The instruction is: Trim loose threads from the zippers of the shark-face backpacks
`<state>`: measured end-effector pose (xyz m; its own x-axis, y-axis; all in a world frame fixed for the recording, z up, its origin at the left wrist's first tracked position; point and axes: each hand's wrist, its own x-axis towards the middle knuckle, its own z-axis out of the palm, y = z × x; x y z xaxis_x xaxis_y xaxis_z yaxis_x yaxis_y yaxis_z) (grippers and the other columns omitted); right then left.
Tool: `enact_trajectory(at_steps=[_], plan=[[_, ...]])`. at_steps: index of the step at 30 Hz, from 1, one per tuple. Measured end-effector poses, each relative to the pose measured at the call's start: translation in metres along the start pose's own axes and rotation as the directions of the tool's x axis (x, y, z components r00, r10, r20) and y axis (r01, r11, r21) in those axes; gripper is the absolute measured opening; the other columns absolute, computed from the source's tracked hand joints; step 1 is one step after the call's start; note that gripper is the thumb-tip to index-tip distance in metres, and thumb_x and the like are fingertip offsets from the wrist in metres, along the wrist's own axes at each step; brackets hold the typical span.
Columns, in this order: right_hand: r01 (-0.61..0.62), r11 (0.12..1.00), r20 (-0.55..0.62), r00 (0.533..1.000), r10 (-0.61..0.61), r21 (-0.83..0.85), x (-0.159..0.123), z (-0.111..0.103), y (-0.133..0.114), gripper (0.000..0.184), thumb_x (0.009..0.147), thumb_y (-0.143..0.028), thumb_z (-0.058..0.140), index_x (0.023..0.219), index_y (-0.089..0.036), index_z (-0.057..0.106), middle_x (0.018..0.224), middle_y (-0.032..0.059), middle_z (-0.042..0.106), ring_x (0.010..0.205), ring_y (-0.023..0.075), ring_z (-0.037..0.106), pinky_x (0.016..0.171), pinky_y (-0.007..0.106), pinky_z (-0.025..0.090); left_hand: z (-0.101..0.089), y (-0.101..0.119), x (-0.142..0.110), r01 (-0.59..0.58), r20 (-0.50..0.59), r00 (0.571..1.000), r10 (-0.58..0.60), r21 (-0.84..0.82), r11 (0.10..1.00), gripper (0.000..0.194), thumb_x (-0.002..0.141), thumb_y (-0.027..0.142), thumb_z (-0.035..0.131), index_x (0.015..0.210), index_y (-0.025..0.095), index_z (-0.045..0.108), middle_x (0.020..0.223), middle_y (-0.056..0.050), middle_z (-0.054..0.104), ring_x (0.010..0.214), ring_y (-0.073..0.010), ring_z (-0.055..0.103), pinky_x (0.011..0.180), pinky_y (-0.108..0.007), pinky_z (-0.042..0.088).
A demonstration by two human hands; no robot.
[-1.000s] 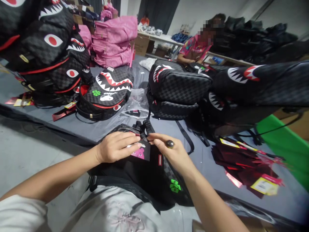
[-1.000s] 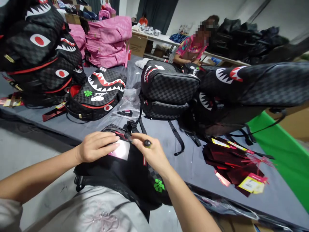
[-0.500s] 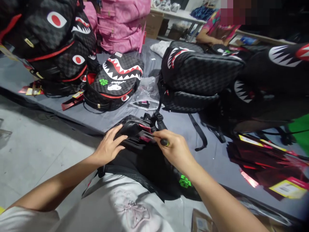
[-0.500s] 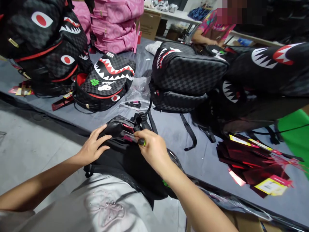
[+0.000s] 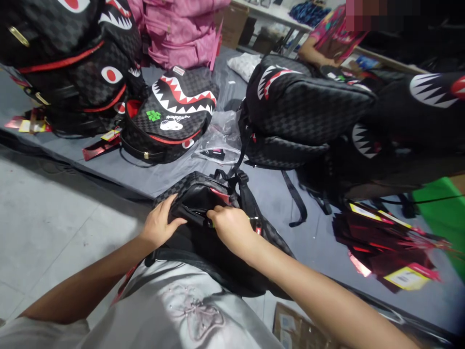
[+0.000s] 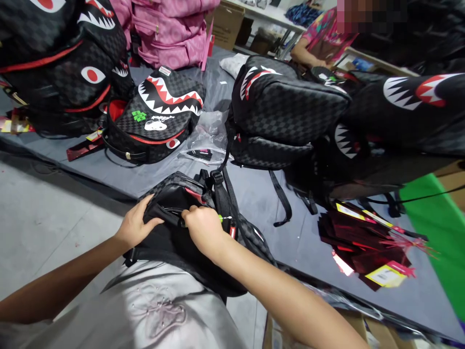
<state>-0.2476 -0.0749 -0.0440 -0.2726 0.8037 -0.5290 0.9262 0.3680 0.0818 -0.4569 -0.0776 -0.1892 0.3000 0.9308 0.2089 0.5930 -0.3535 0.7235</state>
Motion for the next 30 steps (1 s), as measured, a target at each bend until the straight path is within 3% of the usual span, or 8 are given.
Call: enact_trajectory(at_steps=[4,9,13,16,21,23,26,30], plan=[[0.035,0.999,0.041,0.999,-0.034,-0.013,0.001,-0.008,-0.003,0.028,0.092,-0.006,0.047,0.101,-0.016,0.072,0.094,0.0127,0.074,0.087,0.0245,0.073,0.069,0.029,0.047,0.003,-0.001,0.000,0.008,-0.015,1.000,-0.009,-0.042,0.999,0.066,0.090,0.046,0.066,0.145,0.018,0.041,0.138,-0.016,0.061,0.127,-0.0292,0.061,0.107,-0.043,0.052],[0.021,0.989,-0.105,0.994,-0.006,0.143,0.020,-0.019,-0.014,0.037,0.090,-0.005,0.048,0.114,-0.020,0.071,0.100,0.0093,0.077,0.090,0.0222,0.074,0.069,0.026,0.046,0.005,0.006,-0.002,0.074,0.065,0.996,-0.068,-0.081,0.994,0.070,0.087,0.033,0.069,0.147,0.018,0.039,0.143,-0.016,0.057,0.131,-0.0282,0.058,0.110,-0.045,0.049],[0.074,0.950,-0.165,0.986,-0.024,0.304,0.056,-0.018,-0.023,0.031,0.089,-0.008,0.048,0.095,-0.020,0.077,0.094,0.0071,0.078,0.090,0.0199,0.073,0.072,0.024,0.046,0.008,0.008,0.006,0.166,0.136,0.979,-0.150,-0.109,0.980,0.080,0.081,0.030,0.074,0.150,0.015,0.037,0.146,-0.017,0.054,0.136,-0.0286,0.053,0.115,-0.044,0.044],[0.061,0.965,-0.199,0.980,-0.009,0.256,0.064,-0.014,-0.026,0.033,0.090,-0.008,0.045,0.091,-0.019,0.076,0.088,0.0077,0.078,0.084,0.0201,0.074,0.068,0.025,0.045,0.005,0.012,0.010,0.198,0.169,0.970,-0.176,-0.124,0.972,0.084,0.079,0.032,0.077,0.151,0.014,0.037,0.145,-0.017,0.055,0.134,-0.0294,0.054,0.115,-0.042,0.044],[-0.014,0.987,-0.259,0.964,0.056,0.161,0.048,0.001,-0.011,0.026,0.091,-0.015,0.049,0.091,-0.024,0.074,0.084,0.0056,0.079,0.085,0.0229,0.076,0.062,0.024,0.046,0.003,0.016,0.006,0.176,0.151,0.976,-0.154,-0.147,0.973,0.089,0.077,0.042,0.080,0.151,0.014,0.038,0.143,-0.019,0.056,0.133,-0.0314,0.055,0.114,-0.044,0.044],[0.059,0.987,-0.306,0.952,-0.010,0.151,0.044,0.008,-0.003,0.026,0.091,-0.018,0.051,0.103,-0.027,0.072,0.090,0.0029,0.079,0.086,0.0218,0.076,0.064,0.024,0.048,0.004,0.015,0.004,0.160,0.140,0.980,-0.139,-0.148,0.976,0.089,0.077,0.044,0.080,0.150,0.014,0.039,0.145,-0.019,0.055,0.133,-0.0319,0.054,0.114,-0.045,0.044],[0.172,0.980,-0.294,0.946,-0.137,0.098,0.046,0.011,0.000,0.045,0.085,-0.006,0.049,0.118,-0.030,0.068,0.101,0.0006,0.079,0.092,0.0203,0.076,0.069,0.023,0.049,0.006,0.013,0.003,0.138,0.115,0.986,-0.121,-0.154,0.978,0.087,0.078,0.041,0.080,0.150,0.013,0.040,0.144,-0.019,0.055,0.133,-0.0318,0.054,0.114,-0.046,0.044],[0.130,0.991,-0.216,0.968,-0.130,-0.016,0.051,-0.002,-0.016,0.045,0.080,0.002,0.047,0.105,-0.025,0.071,0.096,0.0031,0.079,0.094,0.0211,0.075,0.070,0.023,0.048,0.009,0.009,0.006,0.176,0.104,0.982,-0.159,-0.184,0.967,0.084,0.077,0.034,0.079,0.149,0.015,0.041,0.144,-0.017,0.057,0.133,-0.0299,0.055,0.114,-0.045,0.045]])
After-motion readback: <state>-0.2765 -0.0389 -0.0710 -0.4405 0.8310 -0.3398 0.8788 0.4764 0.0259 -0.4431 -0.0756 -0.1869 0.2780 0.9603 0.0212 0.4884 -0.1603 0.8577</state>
